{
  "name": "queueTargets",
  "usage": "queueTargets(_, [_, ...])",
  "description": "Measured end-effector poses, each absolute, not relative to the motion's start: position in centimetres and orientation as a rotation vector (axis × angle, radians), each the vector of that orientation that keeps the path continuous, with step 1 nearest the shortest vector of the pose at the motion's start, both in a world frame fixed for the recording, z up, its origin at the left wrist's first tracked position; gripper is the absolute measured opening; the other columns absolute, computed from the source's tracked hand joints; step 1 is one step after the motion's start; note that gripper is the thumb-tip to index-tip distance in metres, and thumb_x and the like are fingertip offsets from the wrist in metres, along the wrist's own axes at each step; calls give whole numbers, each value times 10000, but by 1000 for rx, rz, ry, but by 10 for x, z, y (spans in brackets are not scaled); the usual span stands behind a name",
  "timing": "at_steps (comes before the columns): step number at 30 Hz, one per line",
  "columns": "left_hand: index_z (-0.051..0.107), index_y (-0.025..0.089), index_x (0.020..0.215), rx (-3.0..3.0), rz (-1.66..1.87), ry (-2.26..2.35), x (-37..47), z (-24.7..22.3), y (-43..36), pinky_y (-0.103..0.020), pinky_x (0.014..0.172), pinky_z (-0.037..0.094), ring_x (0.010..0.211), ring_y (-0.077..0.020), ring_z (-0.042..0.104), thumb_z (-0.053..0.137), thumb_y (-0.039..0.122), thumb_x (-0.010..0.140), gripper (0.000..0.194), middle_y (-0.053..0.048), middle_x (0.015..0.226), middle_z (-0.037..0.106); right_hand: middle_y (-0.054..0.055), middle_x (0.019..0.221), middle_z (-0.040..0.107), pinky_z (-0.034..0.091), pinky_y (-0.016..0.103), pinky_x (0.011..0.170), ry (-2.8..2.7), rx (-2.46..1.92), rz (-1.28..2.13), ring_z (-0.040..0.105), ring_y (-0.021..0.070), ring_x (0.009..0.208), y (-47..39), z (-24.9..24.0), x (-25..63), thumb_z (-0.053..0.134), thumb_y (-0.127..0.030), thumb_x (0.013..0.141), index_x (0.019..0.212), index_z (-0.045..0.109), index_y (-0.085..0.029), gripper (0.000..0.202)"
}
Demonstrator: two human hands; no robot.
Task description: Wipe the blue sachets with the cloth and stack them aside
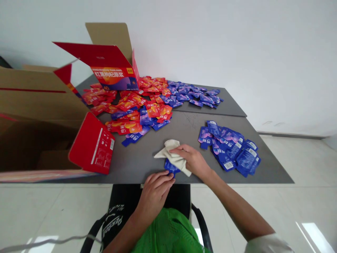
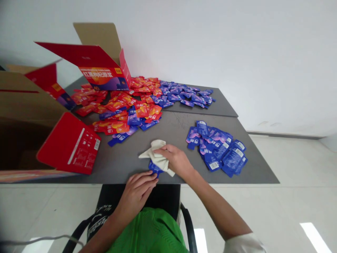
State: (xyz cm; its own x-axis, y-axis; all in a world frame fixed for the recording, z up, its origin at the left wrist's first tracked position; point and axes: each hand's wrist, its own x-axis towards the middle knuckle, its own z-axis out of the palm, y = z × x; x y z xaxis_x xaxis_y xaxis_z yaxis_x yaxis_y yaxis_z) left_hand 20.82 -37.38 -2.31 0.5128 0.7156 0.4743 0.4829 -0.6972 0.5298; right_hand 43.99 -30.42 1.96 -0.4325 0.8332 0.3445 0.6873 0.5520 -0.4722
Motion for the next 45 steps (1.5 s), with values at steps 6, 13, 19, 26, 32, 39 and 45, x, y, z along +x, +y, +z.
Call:
queueTargets(6, [739,244,1202,2410,1014,1008,209,-25,-374,-435,968,529,1166,-237,688,586,152,1016,257,-32,1199,781,92,1227,711,551,309,916,-2114,-1349,170,687,223,1092,-278,36,458,614,-69,947,1349,696,-258,451])
queueTargets(13, [779,226,975,2422,965,1068,209,-21,-375,-436,892,535,977,-248,690,584,152,1005,211,-41,976,789,54,1255,715,546,294,948,-2365,-1089,453,684,204,1120,-351,38,418,645,-82,938,1378,668,-296,490])
queueTargets(19, [725,242,1211,2425,1005,997,209,-25,-374,-444,978,515,1173,-246,677,589,148,1016,256,-24,1218,773,69,1193,723,560,295,907,-2203,-1309,295,698,214,1067,-279,16,453,631,-49,910,1335,712,-272,486])
queueTargets(26, [730,232,1192,2411,1027,1002,210,-25,-375,-445,980,518,1166,-245,680,618,141,1000,241,-23,1199,778,97,1260,697,545,327,956,-2082,-1201,159,668,218,1142,-283,43,457,589,-105,986,1402,661,-274,454])
queueTargets(32, [769,245,1087,2427,993,1039,209,-19,-374,-439,894,535,994,-249,695,599,141,997,218,-33,1040,792,73,1238,724,553,309,931,-2373,-994,374,685,203,1104,-346,35,429,609,-124,985,1392,656,-276,437])
queueTargets(39, [739,248,1217,2437,987,1011,209,-23,-374,-446,956,534,1151,-245,687,557,170,1030,272,-38,1181,783,67,1205,726,560,282,915,-2238,-1249,305,701,201,1078,-284,17,457,604,-9,908,1334,707,-269,510])
queueTargets(45, [738,256,1182,2413,910,1054,211,-9,-371,-439,983,510,1130,-246,668,565,260,1044,220,-36,1149,774,91,1206,713,563,312,911,-1880,-1288,84,695,214,1070,-283,34,473,638,-100,950,1338,708,-262,426])
